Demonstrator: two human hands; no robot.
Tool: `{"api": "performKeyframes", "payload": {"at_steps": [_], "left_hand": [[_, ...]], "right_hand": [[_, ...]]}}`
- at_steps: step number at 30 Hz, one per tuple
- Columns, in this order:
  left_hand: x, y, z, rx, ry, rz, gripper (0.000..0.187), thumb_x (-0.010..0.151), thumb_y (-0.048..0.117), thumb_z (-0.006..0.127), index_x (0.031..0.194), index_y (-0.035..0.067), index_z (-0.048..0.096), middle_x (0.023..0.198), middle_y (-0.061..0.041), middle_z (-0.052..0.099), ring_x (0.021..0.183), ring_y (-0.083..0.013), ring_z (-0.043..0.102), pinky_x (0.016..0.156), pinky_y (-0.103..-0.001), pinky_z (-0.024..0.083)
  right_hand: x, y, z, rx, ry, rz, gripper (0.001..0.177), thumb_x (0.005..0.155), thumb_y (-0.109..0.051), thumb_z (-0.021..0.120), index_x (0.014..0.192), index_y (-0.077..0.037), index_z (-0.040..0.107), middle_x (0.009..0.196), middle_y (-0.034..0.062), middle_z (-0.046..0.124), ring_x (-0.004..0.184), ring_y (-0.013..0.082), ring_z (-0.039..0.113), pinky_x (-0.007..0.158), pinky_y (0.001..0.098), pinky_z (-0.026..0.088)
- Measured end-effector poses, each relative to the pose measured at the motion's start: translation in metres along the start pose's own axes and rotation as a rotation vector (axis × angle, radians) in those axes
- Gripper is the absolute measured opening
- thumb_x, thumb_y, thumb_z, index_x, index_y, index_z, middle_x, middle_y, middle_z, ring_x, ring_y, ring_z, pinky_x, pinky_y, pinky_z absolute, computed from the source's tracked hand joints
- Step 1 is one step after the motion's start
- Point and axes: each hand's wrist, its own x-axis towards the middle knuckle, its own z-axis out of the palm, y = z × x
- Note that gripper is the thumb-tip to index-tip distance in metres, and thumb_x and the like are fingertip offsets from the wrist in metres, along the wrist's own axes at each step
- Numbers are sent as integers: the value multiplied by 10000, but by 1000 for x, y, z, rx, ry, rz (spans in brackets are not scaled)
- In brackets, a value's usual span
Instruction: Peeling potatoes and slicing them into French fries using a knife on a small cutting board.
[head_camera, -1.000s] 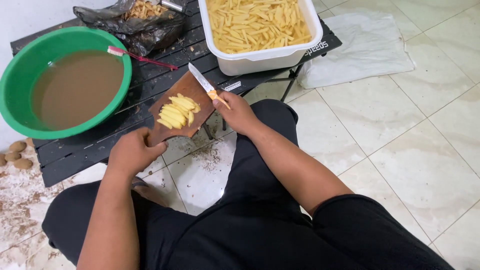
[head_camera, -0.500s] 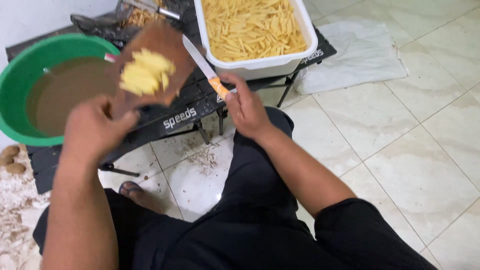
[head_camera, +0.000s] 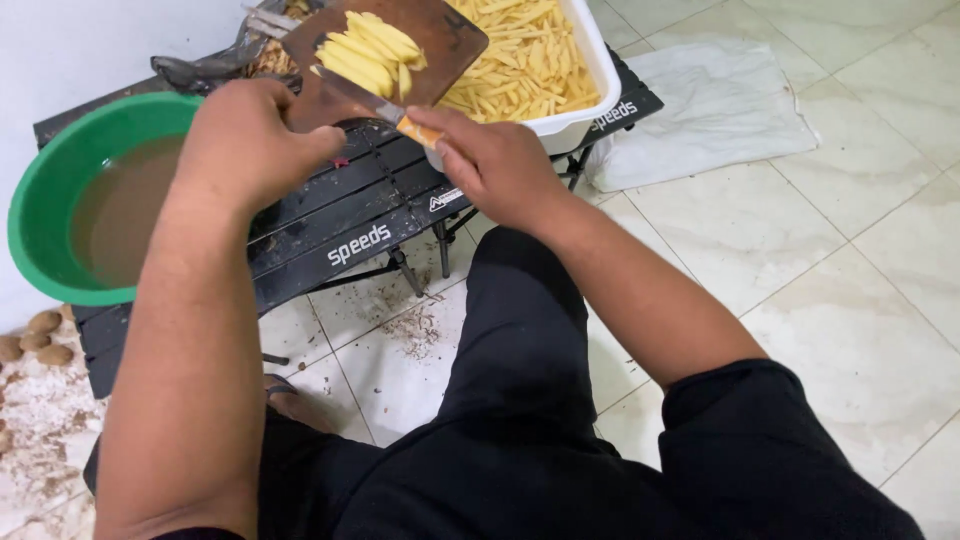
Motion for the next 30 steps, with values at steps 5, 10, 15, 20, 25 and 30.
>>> {"api": "performKeyframes", "payload": {"at_steps": [5,10,15,20,25,30], "left_hand": [[13,11,20,10,7,47,487,871,364,682,685,120,302,649,-59,294,631,-232,283,564,-441,192],[14,19,29,-8,-31,54,503,903,378,691,689,118,317,668,-60,301,657,-225,288,572,-428,191],[13,13,39,-18,-59,19,497,886,395,692,712,129,310,695,-39,303,679,-223,280,581,-421,200],[7,16,36,-52,-101,-22,492,858,359,659,691,145,249,668,-18,234,653,-197,227,578,-400,157],[0,11,36,-59,-114,-33,527,871,346,659,716,157,193,712,-13,168,677,-187,175,609,-400,112],[-7,3,32,-87,-113,-46,523,873,327,668,711,162,199,687,-9,177,663,-172,173,609,-391,110]], "right_hand": [[-8,33,-11,-25,40,5,373,1106,-222,513,1474,-266,557,826,-5,718,632,221,613,586,365,404],[-19,56,-15,-31,77,50,364,1101,-221,518,1457,-278,573,945,-28,768,661,209,627,602,360,427],[-23,67,-21,-16,-21,192,385,1095,-258,497,1467,-283,591,781,-6,690,597,188,553,557,344,340],[-16,75,-33,62,-79,308,391,1082,-234,485,1457,-257,593,1139,75,632,665,193,593,705,378,458],[-20,112,-33,-36,-50,474,428,1031,-187,468,1422,-244,633,981,82,745,727,245,607,579,406,412],[-34,119,-34,-53,108,517,385,1060,-213,449,1392,-136,627,791,47,682,688,261,611,597,409,400]]}}
